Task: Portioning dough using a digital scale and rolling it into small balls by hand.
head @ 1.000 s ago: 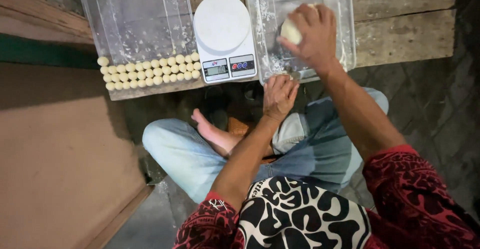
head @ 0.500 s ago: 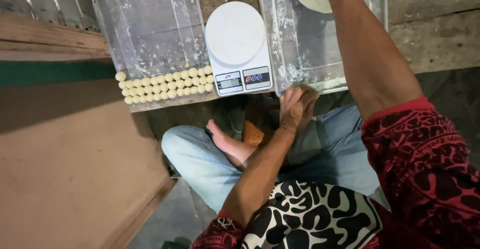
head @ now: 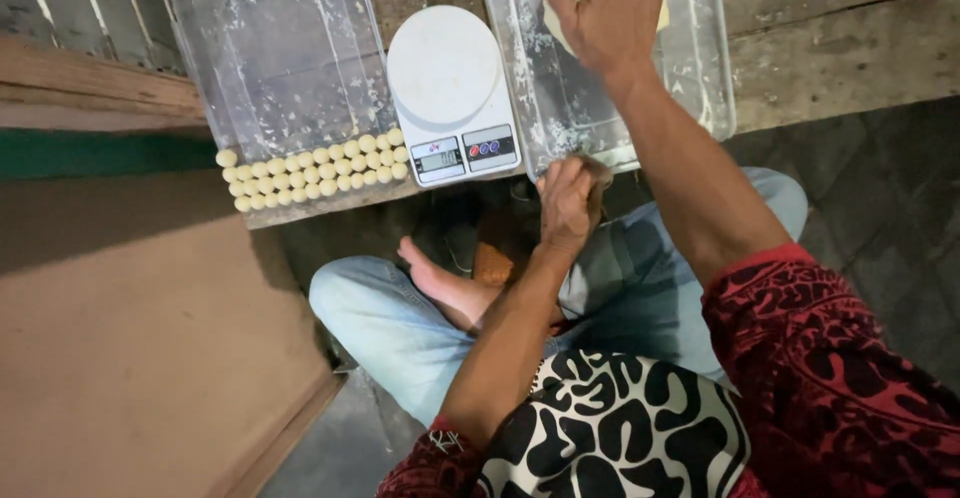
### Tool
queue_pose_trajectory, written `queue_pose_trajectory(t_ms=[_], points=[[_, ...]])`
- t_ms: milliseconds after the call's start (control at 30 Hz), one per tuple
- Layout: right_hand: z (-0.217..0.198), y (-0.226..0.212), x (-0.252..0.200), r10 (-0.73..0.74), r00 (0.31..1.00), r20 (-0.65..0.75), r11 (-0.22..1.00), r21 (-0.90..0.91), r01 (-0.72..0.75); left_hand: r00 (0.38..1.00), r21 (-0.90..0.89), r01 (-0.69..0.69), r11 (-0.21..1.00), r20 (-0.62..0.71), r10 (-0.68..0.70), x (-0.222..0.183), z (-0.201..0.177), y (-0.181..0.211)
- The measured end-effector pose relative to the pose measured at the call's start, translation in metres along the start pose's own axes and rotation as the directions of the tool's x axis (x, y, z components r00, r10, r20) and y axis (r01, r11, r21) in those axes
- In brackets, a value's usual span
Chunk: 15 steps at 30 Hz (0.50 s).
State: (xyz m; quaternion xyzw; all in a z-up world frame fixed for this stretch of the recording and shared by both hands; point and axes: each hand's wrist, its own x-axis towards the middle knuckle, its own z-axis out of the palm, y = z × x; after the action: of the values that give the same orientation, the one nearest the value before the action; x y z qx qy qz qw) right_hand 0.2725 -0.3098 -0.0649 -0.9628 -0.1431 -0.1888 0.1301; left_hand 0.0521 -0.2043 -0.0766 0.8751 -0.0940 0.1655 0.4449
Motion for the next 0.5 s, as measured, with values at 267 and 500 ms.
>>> queue_pose_trajectory(t_ms=[267,500], points=[[-0.083,-0.063,-0.092,0.048,0.991,0.122,0.999,0.002,-0.049,0.998,-0.071,-0.050,0.996,-0.047,0.047,-0.005,0.001,-0.003],[-0.117,-0.094,-0.176,-0.022,0.996,0.088,0.999,0.037,0.019,0.907,-0.158,0.354,0.922,0.296,-0.298,-0.004,-0.012,-0.002]])
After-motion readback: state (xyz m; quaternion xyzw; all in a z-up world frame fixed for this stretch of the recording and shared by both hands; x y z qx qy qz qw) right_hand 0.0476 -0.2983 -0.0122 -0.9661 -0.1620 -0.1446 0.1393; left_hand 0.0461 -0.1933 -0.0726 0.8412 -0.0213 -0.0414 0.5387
